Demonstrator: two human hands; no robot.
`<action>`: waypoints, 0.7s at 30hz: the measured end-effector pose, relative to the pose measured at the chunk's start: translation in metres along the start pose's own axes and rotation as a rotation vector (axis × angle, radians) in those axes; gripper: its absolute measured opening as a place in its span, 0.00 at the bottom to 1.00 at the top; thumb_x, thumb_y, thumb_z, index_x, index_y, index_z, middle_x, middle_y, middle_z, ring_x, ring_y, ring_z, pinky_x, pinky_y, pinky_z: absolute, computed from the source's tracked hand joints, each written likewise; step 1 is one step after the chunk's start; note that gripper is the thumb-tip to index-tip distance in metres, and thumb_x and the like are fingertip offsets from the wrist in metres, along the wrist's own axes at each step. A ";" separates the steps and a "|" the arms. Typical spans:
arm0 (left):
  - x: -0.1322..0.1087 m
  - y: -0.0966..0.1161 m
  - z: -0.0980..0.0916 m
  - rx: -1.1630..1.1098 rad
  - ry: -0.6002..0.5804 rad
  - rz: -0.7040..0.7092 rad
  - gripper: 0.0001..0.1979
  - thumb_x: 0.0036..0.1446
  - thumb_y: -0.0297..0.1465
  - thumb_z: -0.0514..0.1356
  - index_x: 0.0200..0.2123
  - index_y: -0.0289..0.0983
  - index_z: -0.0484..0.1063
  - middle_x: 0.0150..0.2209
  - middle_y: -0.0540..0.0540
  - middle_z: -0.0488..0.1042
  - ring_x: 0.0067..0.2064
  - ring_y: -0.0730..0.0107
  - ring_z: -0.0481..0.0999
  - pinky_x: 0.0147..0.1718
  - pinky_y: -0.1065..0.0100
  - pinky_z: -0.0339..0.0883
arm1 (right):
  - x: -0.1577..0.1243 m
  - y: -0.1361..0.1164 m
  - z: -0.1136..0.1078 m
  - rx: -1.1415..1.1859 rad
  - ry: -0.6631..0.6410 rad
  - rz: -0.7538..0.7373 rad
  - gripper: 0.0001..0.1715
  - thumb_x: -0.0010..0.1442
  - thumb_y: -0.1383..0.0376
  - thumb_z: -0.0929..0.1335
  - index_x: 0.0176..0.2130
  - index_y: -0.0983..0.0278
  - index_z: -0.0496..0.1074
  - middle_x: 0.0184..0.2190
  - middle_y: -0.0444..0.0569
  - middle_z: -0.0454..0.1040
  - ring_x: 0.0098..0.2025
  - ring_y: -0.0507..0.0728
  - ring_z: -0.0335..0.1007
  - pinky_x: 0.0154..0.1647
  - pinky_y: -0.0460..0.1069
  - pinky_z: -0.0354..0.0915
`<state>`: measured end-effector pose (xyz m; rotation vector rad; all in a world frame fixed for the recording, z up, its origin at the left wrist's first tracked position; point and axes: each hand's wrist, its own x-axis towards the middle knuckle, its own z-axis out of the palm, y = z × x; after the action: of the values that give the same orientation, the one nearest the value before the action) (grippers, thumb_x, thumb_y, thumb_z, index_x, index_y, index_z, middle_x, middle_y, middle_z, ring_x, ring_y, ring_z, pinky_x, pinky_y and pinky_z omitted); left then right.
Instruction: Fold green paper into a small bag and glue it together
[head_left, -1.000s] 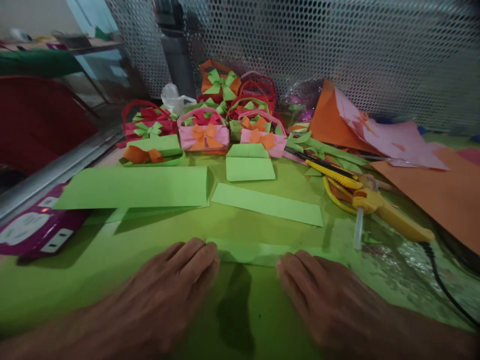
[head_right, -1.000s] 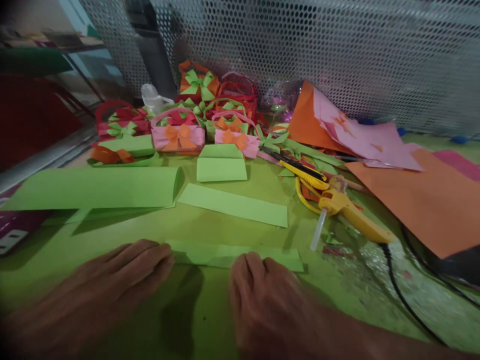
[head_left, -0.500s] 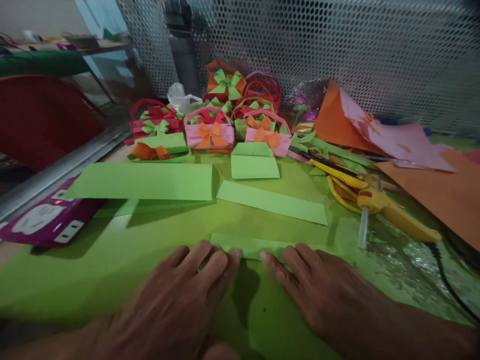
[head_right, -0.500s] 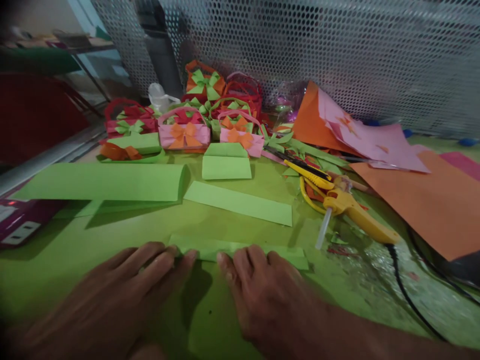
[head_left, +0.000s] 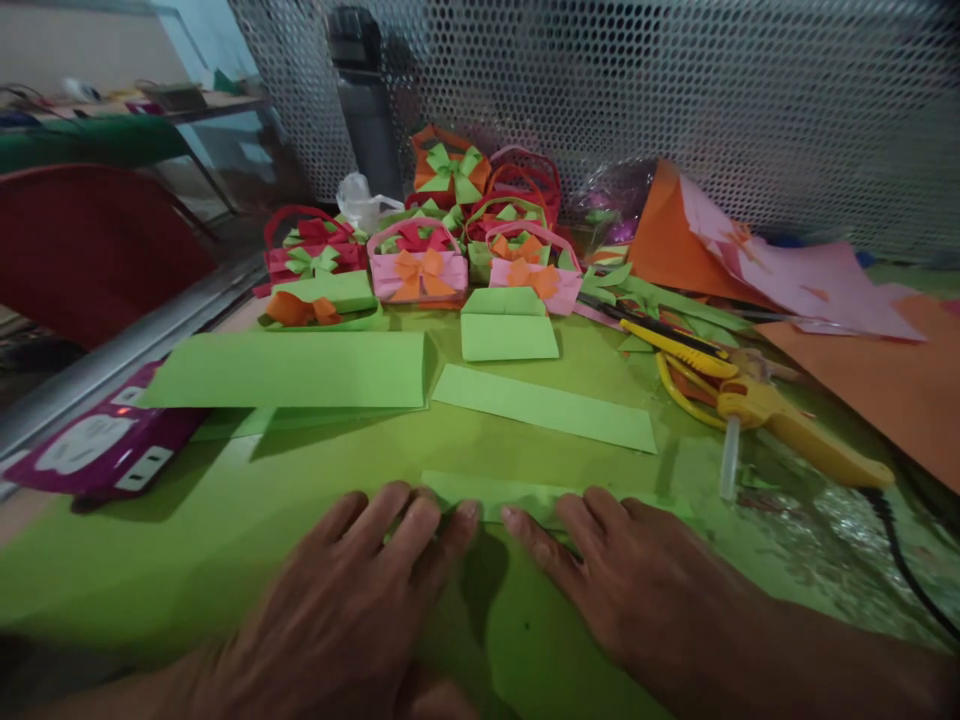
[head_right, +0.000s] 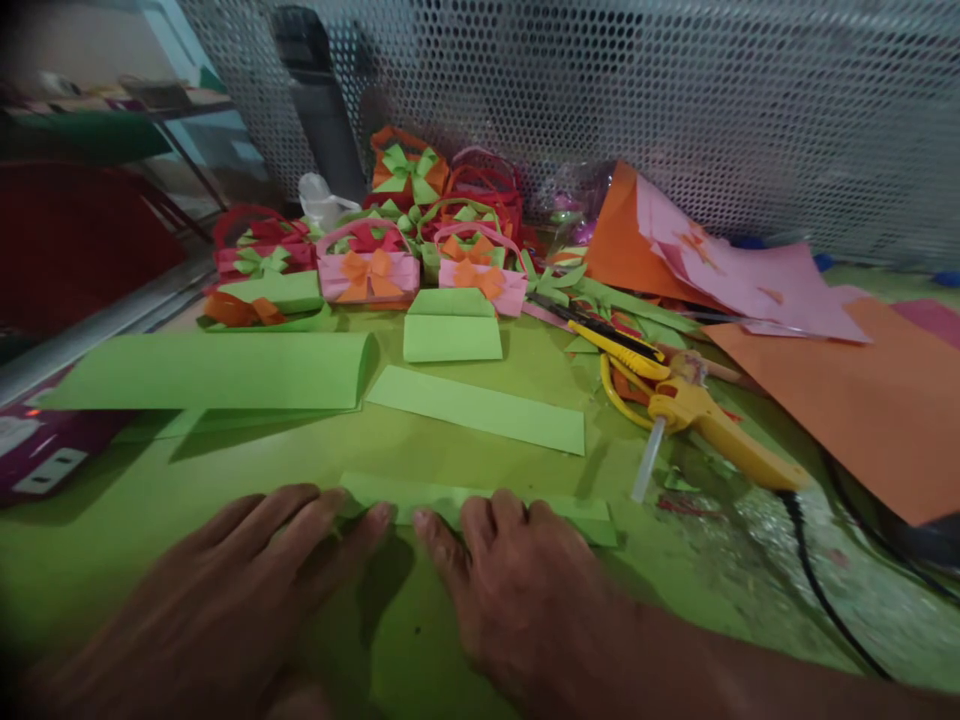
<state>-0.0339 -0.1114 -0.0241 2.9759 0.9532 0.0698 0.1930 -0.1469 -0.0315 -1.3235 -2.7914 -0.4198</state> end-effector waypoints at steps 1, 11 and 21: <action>-0.001 -0.002 0.000 0.016 0.013 0.005 0.39 0.48 0.59 0.48 0.52 0.36 0.64 0.42 0.42 0.69 0.42 0.54 0.65 0.39 0.54 0.58 | 0.000 0.000 0.000 -0.001 0.003 0.008 0.23 0.56 0.66 0.61 0.52 0.61 0.62 0.24 0.45 0.67 0.24 0.54 0.58 0.20 0.51 0.43; -0.015 -0.022 -0.002 0.166 0.063 -0.050 0.36 0.50 0.57 0.50 0.49 0.32 0.66 0.49 0.38 0.69 0.48 0.46 0.64 0.43 0.52 0.59 | -0.001 0.001 -0.001 -0.033 -0.035 -0.034 0.22 0.58 0.66 0.60 0.53 0.64 0.60 0.26 0.47 0.68 0.24 0.55 0.60 0.19 0.51 0.46; 0.024 0.004 -0.017 0.091 0.084 0.147 0.22 0.55 0.48 0.53 0.36 0.36 0.74 0.36 0.43 0.73 0.36 0.60 0.69 0.33 0.60 0.65 | 0.006 -0.006 -0.004 -0.006 -0.073 0.058 0.13 0.57 0.66 0.63 0.44 0.63 0.64 0.25 0.45 0.67 0.24 0.54 0.60 0.20 0.51 0.48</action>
<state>-0.0126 -0.1003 -0.0058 3.1463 0.7628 0.1590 0.1842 -0.1474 -0.0281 -1.4463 -2.8030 -0.3861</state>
